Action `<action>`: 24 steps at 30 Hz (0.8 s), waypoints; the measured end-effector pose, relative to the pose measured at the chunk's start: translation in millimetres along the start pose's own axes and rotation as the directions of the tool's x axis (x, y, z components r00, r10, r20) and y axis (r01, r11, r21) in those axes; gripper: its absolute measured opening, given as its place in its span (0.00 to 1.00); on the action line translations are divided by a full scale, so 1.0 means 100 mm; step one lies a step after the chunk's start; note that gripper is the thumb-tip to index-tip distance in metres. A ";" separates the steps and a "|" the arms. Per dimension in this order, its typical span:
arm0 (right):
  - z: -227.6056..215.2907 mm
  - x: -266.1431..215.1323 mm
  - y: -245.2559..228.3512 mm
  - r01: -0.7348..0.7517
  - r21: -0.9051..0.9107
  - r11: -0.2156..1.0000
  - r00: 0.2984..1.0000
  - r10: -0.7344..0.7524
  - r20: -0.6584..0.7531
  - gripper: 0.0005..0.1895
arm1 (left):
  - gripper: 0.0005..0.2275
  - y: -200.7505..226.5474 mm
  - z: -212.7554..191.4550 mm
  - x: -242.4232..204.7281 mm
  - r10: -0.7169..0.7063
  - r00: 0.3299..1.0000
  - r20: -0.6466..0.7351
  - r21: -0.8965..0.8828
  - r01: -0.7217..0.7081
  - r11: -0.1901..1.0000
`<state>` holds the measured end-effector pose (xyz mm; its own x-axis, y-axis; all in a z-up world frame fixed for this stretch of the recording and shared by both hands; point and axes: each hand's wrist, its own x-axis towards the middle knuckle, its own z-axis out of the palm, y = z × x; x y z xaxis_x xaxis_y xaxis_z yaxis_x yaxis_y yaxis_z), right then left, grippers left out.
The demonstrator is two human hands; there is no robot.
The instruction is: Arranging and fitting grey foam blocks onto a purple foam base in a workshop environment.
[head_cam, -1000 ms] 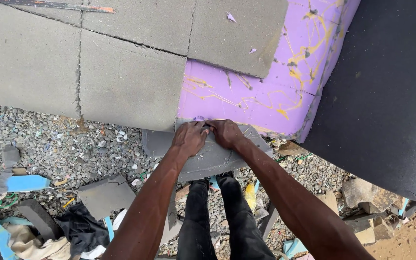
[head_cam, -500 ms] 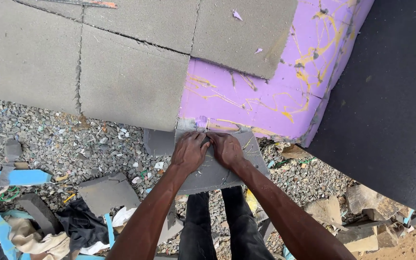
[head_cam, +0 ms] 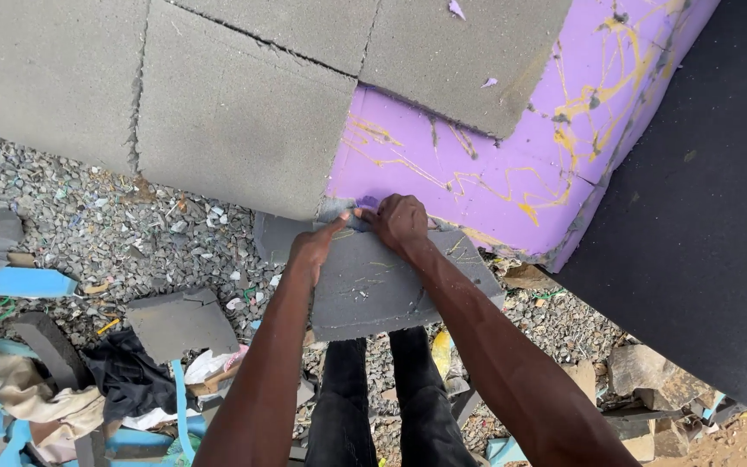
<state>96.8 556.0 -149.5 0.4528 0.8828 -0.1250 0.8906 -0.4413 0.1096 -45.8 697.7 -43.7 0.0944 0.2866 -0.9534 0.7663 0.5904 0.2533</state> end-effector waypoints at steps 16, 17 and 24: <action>-0.94 0.14 -0.02 -0.536 0.727 0.429 0.844 0.296 0.448 0.15 | 0.30 -0.52 0.36 0.96 0.277 0.949 -0.152 -0.183 -0.303 0.935; -0.90 0.13 0.00 -0.560 0.717 0.415 0.829 0.285 0.482 0.15 | 0.27 -0.56 0.40 1.02 0.308 0.931 -0.195 -0.177 -0.342 0.923; -0.74 0.28 0.11 -0.569 0.579 0.584 0.767 0.123 0.630 0.08 | 0.24 -1.10 0.60 0.59 0.457 0.807 -0.375 0.020 -0.485 0.874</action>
<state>115.7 587.6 -78.7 0.4831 0.5212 -0.7036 0.2867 -0.8534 -0.4353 -86.3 604.1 -137.8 0.1876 0.7840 -0.5918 0.6368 0.3617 0.6810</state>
